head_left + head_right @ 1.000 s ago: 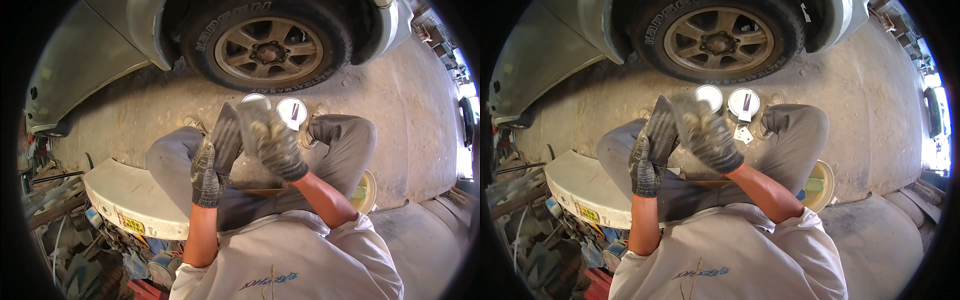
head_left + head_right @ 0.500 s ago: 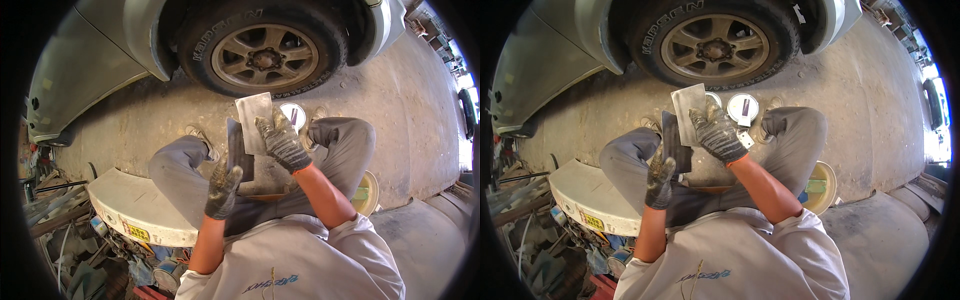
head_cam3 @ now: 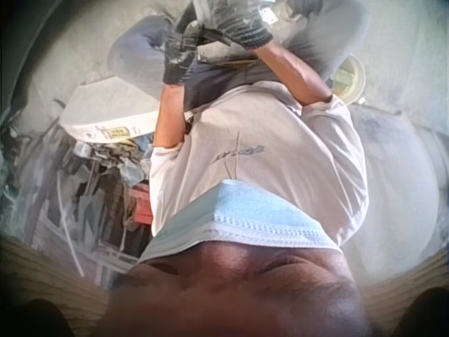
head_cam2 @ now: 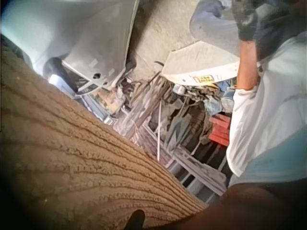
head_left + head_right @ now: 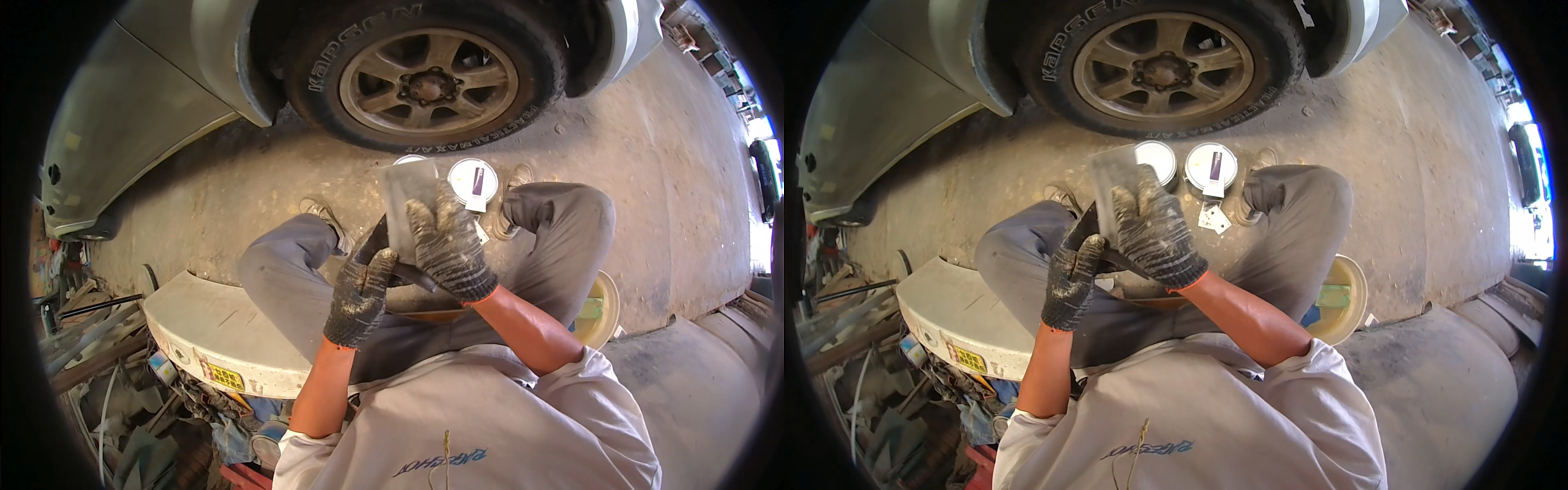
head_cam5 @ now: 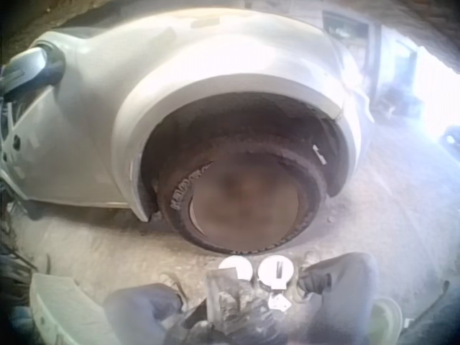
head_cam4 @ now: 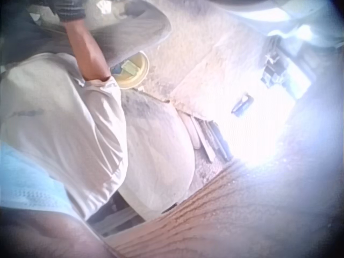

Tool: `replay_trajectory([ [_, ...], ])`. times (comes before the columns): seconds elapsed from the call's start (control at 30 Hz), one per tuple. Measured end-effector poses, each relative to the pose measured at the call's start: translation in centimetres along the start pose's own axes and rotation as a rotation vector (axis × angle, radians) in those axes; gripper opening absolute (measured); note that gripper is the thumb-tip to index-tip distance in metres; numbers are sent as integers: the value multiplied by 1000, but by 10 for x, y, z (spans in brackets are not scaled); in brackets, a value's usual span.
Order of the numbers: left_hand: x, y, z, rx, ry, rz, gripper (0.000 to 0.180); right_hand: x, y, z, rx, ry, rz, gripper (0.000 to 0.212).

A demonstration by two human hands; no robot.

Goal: The person applies body filler to the front wheel arch of a silver car using a putty knife. They mix the filler with a hardener on a metal plate and spread it over the damaged area.

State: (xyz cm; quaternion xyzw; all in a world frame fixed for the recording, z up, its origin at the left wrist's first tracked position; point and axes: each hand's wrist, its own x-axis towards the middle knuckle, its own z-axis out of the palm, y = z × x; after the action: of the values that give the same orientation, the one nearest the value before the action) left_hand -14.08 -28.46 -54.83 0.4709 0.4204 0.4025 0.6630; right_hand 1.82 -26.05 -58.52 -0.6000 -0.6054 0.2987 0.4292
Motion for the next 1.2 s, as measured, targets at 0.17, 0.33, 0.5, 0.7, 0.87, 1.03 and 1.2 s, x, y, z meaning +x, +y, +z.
replay_trajectory([
  [0.17,-6,2,-13,238,-49,-21,35,-1,-19,-10,-242,-97,-568,37],
  [0.33,-18,-5,-35,338,-192,105,29,2,-31,-25,-99,-447,-530,42],
  [0.5,-31,-61,-54,594,-195,290,32,7,-29,-30,396,-644,39,35],
  [0.7,-18,-119,-34,-1039,-127,-251,45,12,-5,-3,350,-165,358,44],
  [0.87,-7,-82,-13,-287,660,-47,18,11,11,-11,246,-72,239,44],
  [1.03,-7,-50,-1,-53,554,110,20,8,10,-4,-54,11,44,44],
  [1.2,-3,-46,4,252,624,189,37,-5,-5,2,83,-82,97,31],
])
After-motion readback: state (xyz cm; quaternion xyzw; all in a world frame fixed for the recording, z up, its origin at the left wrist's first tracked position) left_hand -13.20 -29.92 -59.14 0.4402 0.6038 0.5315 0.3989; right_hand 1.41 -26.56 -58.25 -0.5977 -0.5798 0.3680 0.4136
